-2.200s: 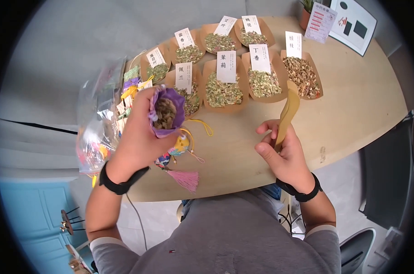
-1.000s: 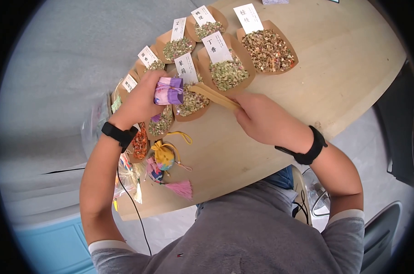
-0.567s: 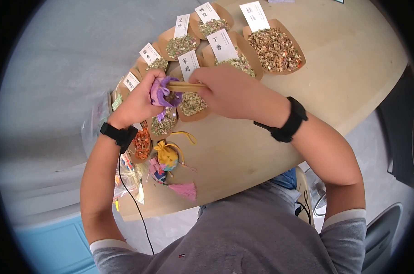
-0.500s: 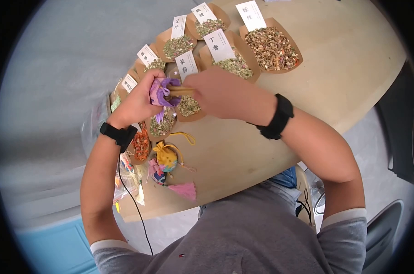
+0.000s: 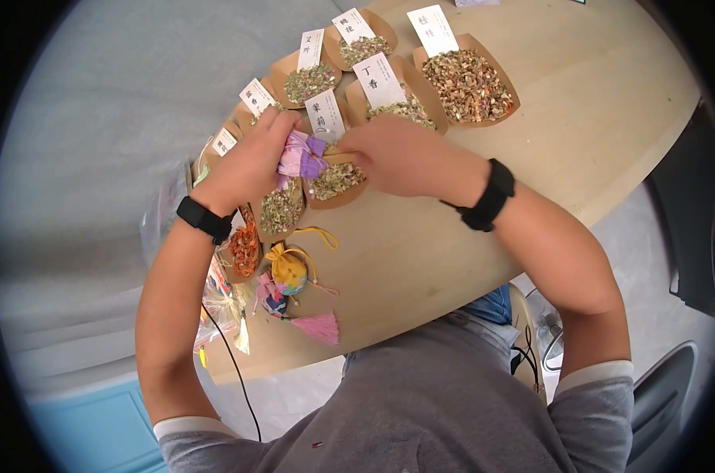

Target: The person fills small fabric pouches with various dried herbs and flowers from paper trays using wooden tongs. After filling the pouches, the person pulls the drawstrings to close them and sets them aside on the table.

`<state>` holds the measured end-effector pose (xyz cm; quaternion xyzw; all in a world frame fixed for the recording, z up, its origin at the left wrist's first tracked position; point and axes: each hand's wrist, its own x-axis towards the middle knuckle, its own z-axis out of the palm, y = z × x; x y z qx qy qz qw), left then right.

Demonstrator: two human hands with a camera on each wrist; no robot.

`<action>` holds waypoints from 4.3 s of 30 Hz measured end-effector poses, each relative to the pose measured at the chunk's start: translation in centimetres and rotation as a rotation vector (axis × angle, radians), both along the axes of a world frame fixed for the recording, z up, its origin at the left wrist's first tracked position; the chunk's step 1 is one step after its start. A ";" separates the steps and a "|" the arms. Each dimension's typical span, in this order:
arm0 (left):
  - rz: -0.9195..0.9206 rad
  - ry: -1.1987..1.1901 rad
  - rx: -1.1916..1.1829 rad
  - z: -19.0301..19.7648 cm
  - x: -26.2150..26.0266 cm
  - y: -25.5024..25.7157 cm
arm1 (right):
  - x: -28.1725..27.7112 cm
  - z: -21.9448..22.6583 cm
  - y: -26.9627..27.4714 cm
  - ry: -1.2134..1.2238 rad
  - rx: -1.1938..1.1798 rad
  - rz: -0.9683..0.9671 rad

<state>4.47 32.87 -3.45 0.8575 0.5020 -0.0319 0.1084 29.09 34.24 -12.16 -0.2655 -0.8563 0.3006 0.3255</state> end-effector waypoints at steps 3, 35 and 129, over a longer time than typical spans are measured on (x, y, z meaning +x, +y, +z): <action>0.006 0.006 0.016 0.2 0.1 -0.2 | -0.1 0.5 -0.3 -0.036 -0.005 -0.012; 0.019 -0.061 0.056 0.2 0.3 -0.4 | 2.2 2.2 -0.2 -0.382 0.051 -0.039; 0.217 -1.096 -0.012 -5.1 -0.6 -22.9 | -3.0 5.2 -12.5 -0.022 -0.163 0.517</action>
